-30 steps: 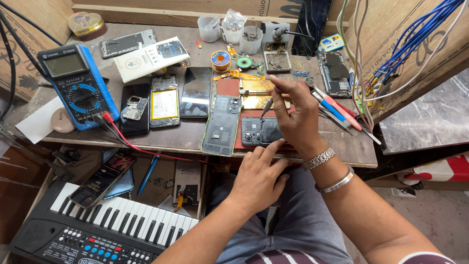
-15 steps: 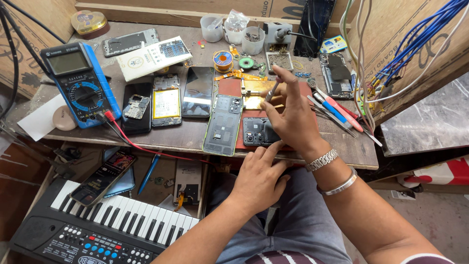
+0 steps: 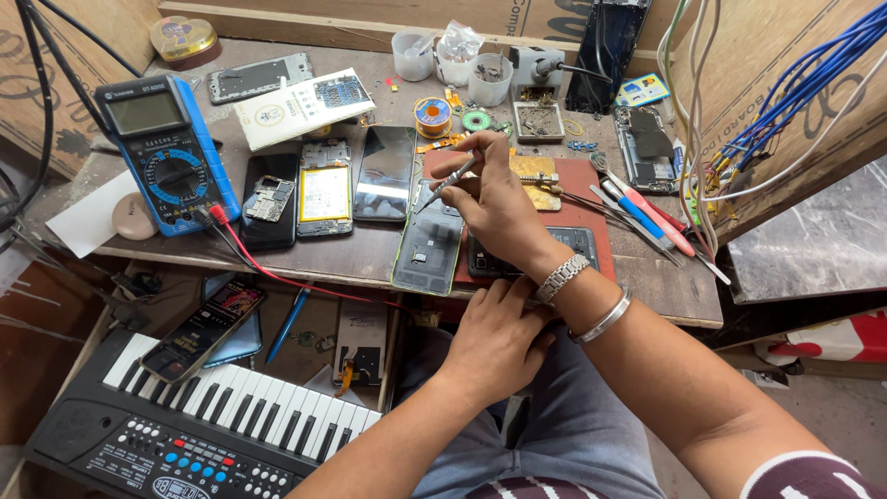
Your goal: The person sits at a cluttered repair workbench and uses a precision screwdriver on the back of a disassembled smartphone, repeatedly working on its internal components while steadying the phone with the other hand. Other disassembled phones, batteries, and repair tools remain spread across the bench around the work area.
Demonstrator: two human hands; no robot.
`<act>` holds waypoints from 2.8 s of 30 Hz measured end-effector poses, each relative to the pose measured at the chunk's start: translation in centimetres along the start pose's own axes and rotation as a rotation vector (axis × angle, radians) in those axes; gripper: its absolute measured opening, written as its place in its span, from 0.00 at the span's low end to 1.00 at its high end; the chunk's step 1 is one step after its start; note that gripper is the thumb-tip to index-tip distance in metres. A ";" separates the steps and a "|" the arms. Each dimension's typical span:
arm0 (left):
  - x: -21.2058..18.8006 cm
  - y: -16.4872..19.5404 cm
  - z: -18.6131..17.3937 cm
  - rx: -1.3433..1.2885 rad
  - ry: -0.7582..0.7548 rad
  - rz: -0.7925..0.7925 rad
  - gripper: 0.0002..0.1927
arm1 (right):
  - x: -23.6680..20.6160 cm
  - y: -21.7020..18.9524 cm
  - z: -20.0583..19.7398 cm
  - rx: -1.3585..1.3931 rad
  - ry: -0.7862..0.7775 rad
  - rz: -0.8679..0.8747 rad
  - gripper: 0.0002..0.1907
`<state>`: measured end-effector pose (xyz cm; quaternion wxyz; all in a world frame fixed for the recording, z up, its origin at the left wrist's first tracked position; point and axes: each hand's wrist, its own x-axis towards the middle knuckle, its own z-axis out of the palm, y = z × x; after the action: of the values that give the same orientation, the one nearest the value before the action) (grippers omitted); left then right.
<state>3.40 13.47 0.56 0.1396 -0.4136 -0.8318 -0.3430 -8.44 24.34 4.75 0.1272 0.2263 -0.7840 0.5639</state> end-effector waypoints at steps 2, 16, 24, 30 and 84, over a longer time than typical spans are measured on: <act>0.0 0.0 0.0 0.001 0.002 -0.003 0.15 | 0.1 0.2 0.3 -0.021 0.012 0.001 0.23; 0.0 -0.1 0.1 0.011 0.016 0.002 0.13 | 0.3 0.4 0.3 -0.060 0.025 0.039 0.22; 0.0 -0.1 -0.1 0.005 0.011 0.009 0.16 | -0.8 0.1 -0.7 0.045 0.093 0.007 0.27; 0.1 0.0 -0.4 0.024 -0.001 0.022 0.17 | -3.1 0.7 -3.0 0.178 0.196 0.015 0.33; -0.1 -0.1 -0.1 0.022 0.016 0.032 0.17 | -2.8 -4.0 -3.4 -0.331 0.099 -0.188 0.23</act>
<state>3.38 13.31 0.53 0.1561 -0.4224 -0.8278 -0.3348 -4.17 27.08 7.89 0.2532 0.2463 -0.8342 0.4235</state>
